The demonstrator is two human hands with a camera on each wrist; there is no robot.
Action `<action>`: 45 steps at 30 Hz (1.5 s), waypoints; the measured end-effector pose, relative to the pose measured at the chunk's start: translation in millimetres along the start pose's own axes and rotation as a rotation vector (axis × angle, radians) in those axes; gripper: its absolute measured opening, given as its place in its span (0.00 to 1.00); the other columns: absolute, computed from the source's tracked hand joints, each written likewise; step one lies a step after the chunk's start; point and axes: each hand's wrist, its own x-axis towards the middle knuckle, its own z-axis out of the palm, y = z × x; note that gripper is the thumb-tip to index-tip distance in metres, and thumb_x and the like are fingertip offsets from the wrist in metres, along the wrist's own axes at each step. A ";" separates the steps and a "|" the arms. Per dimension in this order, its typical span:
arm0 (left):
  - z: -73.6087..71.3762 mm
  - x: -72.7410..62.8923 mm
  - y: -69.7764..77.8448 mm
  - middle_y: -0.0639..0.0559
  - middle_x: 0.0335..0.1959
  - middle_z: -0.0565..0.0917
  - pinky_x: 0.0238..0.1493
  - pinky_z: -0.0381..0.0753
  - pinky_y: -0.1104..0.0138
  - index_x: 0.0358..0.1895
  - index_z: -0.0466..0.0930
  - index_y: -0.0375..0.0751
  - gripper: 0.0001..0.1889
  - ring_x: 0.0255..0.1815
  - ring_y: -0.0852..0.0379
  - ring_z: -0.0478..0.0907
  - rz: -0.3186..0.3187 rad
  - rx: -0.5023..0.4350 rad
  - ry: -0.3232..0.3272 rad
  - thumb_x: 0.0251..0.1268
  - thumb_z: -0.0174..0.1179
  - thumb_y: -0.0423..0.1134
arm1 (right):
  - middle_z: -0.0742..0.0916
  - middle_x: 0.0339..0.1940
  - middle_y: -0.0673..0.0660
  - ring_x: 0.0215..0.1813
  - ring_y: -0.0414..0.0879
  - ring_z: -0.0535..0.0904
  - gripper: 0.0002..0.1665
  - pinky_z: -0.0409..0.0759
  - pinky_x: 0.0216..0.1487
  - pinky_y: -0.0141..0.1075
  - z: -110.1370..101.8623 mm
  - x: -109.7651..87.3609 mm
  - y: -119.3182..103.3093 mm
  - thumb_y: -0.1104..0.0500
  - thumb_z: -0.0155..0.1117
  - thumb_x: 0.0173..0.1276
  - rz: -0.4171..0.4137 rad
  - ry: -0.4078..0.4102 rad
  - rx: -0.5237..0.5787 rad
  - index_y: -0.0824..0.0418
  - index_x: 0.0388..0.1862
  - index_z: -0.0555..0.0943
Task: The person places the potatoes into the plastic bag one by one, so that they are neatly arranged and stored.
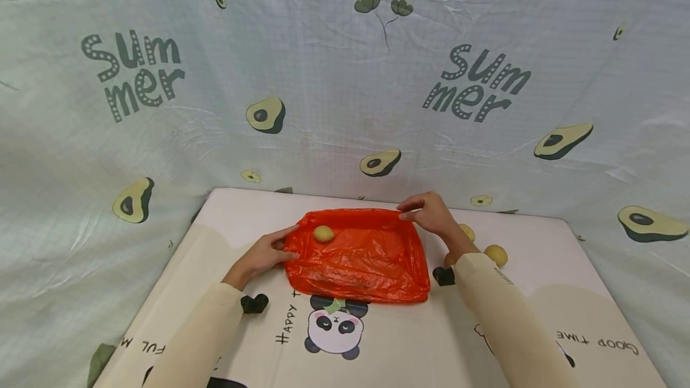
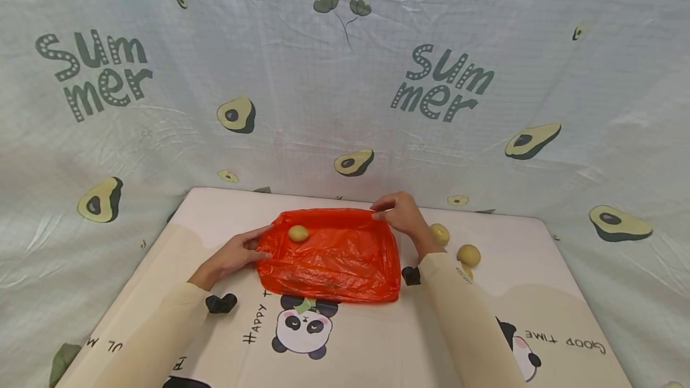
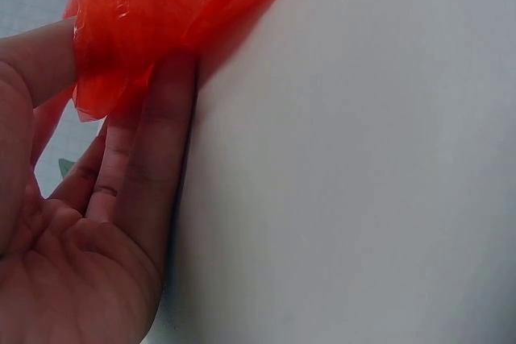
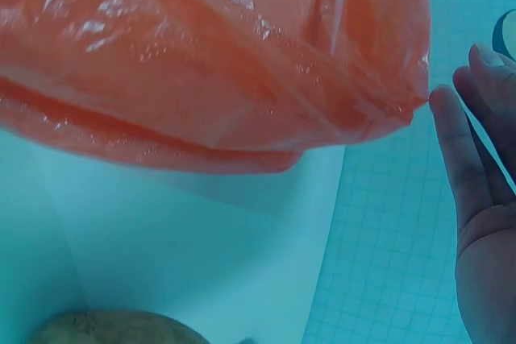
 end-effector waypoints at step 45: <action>0.4 -1.5 -3.3 0.33 0.75 0.72 0.57 0.89 0.59 0.82 0.62 0.53 0.39 0.56 0.48 0.81 0.008 -0.007 0.000 0.70 0.66 0.34 | 0.90 0.54 0.66 0.57 0.61 0.83 0.16 0.86 0.61 0.52 -36.5 -22.8 39.2 0.63 0.69 0.71 0.104 0.005 -0.074 0.67 0.55 0.87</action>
